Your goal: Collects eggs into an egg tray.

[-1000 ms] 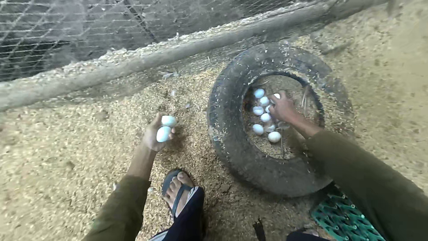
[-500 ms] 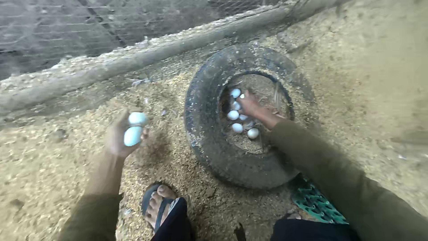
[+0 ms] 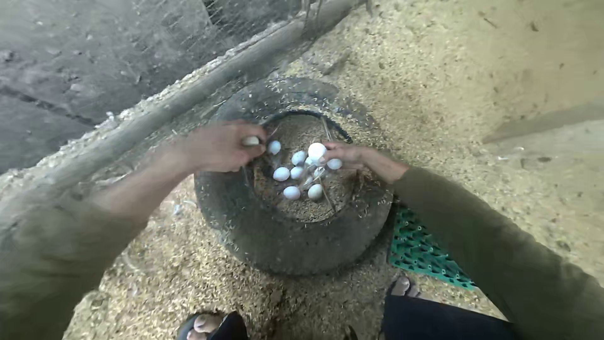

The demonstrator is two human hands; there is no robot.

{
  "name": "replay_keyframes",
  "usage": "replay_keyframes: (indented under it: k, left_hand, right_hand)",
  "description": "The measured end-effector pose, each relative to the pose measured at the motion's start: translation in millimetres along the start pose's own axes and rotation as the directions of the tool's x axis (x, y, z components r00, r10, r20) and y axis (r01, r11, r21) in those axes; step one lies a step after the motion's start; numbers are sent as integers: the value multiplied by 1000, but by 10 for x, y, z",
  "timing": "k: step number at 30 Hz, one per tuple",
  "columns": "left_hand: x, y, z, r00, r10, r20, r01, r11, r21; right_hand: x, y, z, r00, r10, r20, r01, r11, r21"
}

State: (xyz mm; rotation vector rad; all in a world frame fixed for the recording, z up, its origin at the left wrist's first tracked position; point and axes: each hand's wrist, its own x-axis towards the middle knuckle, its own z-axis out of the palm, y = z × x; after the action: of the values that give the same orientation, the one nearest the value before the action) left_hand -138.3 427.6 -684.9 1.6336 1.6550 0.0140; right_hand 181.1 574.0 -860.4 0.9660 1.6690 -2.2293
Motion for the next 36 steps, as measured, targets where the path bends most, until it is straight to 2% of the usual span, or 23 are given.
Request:
replay_keyframes:
  k: [1, 3, 7, 8, 9, 11, 13, 15, 18, 22, 24, 26, 28, 29, 31, 32, 34, 36]
  left_hand:
    - [265, 117, 51, 998, -2, 62, -8, 987, 161]
    - [681, 248, 252, 984, -83, 160, 15, 923, 384]
    - [1223, 241, 645, 969, -203, 138, 88, 812, 576]
    - [1326, 202, 742, 970, -212, 116, 101, 791, 604]
    - [1411, 140, 840, 974, -208, 87, 112, 780, 615]
    - [1570, -95, 1052, 980, -201, 12, 147, 758, 635]
    - [1661, -152, 1170, 955, -296, 3, 225, 733, 642]
    - [1721, -134, 1246, 920, -392, 1, 289, 680, 674]
    - [1768, -42, 1335, 903, -428, -44, 325, 610, 723]
    - [1842, -196, 1371, 891, -443, -102, 361, 552, 752]
    - [1897, -282, 1409, 895, -432, -111, 351, 527, 774]
    - [1857, -253, 1400, 897, -427, -111, 347, 527, 776]
    - [1811, -273, 1383, 907, -408, -108, 334, 537, 775]
    - [1787, -269, 1375, 910, -403, -99, 329, 555, 765]
    - [1764, -261, 1340, 918, -389, -76, 310, 586, 749]
    - [1752, -264, 1328, 922, -380, -70, 301, 593, 746]
    - [1721, -247, 1303, 926, -372, -59, 292, 608, 738]
    - [1692, -209, 1273, 918, -395, -45, 303, 622, 722]
  right_hand:
    - [-213, -125, 39, 1000, 0, -1, 0, 999, 51]
    - [-710, -580, 260, 998, 37, -60, -35, 999, 31]
    - [-1593, -1010, 330, 964, 92, -249, -104, 994, -34]
    - [-1700, -728, 118, 973, -155, -173, 156, 988, -7]
    - [-1820, -661, -4, 964, -202, -172, 198, 979, -37]
    - [-2083, -647, -116, 950, -115, -290, 103, 993, -57]
    - [-2305, -530, -233, 935, -83, -346, 102, 994, 36]
    - [-2506, -383, -336, 941, -89, -326, 142, 980, 142]
    - [-2736, -256, -437, 952, -59, -299, 128, 968, 214]
    - [-2832, -301, -532, 883, -21, -470, 85, 990, 116]
    - [-3010, -360, -551, 883, -45, -467, 12, 997, -73]
    - [-3184, -380, -524, 911, -72, -407, -108, 909, -402]
    - [-3292, -293, -425, 926, 13, -378, -281, 693, -664]
    - [-3325, -191, -353, 907, 91, -410, -387, 563, -730]
    - [-3351, 59, -226, 809, 295, -508, -587, 360, -725]
    - [-3353, 196, -187, 747, 367, -555, -661, 312, -683]
    - [-3338, 452, -159, 677, 393, -623, -733, 273, -624]
    - [-3276, 601, -157, 660, 360, -660, -749, 241, -617]
